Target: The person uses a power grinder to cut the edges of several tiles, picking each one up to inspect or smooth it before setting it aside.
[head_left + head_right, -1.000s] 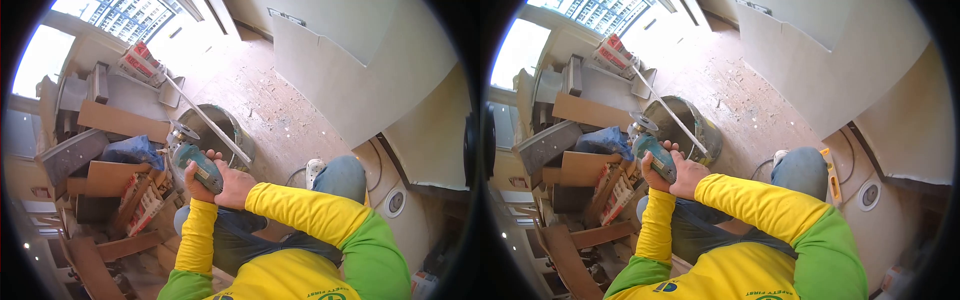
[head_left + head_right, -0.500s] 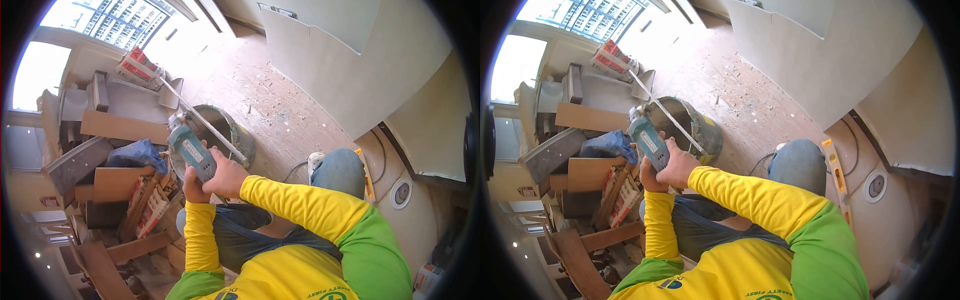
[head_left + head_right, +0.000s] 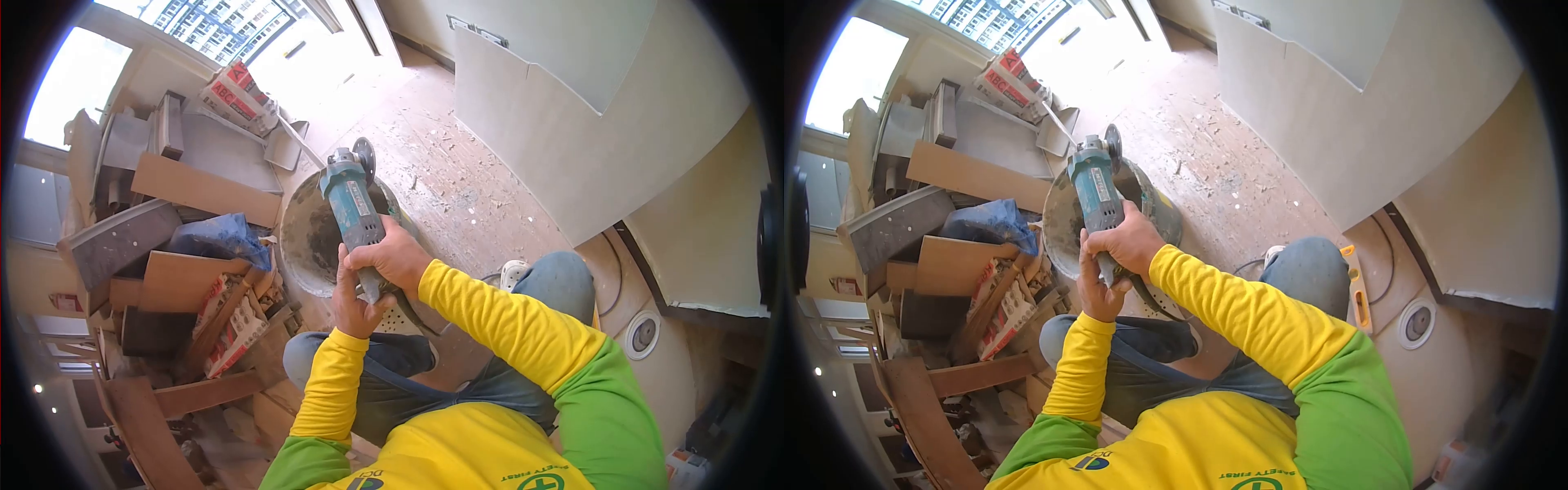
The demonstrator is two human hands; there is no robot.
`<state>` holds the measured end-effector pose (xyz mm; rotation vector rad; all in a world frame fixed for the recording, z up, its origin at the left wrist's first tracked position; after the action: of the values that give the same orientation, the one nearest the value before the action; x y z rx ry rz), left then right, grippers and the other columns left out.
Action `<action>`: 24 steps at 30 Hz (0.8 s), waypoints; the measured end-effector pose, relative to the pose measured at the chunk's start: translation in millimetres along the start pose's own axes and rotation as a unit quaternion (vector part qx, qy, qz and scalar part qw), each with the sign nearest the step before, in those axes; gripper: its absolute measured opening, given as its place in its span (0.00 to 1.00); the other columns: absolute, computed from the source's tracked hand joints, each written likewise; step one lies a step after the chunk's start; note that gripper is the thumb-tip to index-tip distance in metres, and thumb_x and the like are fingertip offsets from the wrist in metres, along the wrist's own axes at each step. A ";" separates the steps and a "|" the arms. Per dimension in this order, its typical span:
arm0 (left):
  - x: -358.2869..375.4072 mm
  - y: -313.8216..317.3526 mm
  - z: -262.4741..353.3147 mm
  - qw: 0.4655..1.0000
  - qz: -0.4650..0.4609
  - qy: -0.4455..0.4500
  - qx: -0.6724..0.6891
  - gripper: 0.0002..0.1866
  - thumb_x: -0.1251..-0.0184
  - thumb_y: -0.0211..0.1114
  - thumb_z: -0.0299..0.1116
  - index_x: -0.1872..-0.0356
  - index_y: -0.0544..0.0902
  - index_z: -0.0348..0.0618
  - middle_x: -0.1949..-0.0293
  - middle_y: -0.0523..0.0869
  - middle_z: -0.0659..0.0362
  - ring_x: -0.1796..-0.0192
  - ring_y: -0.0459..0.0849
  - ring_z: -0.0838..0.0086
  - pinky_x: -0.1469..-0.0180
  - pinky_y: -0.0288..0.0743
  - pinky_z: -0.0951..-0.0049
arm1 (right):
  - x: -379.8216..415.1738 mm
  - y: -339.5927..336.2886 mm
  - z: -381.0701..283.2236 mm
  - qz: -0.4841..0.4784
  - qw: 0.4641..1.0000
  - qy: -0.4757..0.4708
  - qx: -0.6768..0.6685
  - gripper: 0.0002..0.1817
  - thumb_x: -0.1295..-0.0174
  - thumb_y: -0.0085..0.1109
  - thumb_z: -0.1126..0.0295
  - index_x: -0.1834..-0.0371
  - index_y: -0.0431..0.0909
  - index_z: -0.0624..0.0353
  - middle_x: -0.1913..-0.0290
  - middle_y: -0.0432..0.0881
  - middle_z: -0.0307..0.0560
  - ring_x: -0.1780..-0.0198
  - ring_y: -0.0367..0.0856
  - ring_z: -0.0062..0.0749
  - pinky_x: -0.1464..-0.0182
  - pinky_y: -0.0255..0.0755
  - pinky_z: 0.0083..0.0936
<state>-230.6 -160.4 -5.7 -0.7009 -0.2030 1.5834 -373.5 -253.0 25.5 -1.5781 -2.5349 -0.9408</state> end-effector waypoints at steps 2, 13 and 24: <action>3.8 1.6 -1.9 0.999 0.023 0.018 -0.029 0.67 0.45 0.71 0.73 0.17 0.50 0.35 0.31 0.77 0.45 0.30 0.79 0.61 0.28 0.71 0.64 | -1.1 3.6 2.3 -0.003 1.000 -0.008 0.009 0.47 0.55 0.75 0.63 0.30 0.66 0.71 0.45 0.82 0.57 0.47 0.84 0.40 0.42 0.80 0.32; 23.9 -6.0 -28.8 0.994 0.096 0.011 -0.048 0.67 0.53 0.75 0.75 0.22 0.55 0.40 0.31 0.72 0.49 0.28 0.75 0.63 0.26 0.68 0.59 | -4.4 18.4 -2.4 -0.041 0.992 -0.024 0.114 0.53 0.56 0.74 0.56 0.26 0.62 0.70 0.44 0.84 0.62 0.44 0.86 0.48 0.38 0.78 0.34; -28.5 -48.8 -18.7 0.938 0.092 -0.103 0.317 0.53 0.34 0.63 0.74 0.24 0.65 0.36 0.29 0.76 0.46 0.28 0.76 0.57 0.26 0.68 0.56 | 9.5 19.0 -12.0 0.020 0.932 -0.013 0.362 0.57 0.52 0.68 0.57 0.17 0.51 0.64 0.43 0.83 0.72 0.40 0.84 0.62 0.34 0.76 0.42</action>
<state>-180.0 -184.9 13.7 -0.0492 0.2263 1.7683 -366.2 -245.2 47.4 -1.3774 -2.4066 0.0576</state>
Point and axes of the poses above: each hand's wrist, its own x-axis away from the middle knuckle, its own y-axis out of the palm, z = x × y, the point moved 1 cm from there along -x, towards the middle knuckle
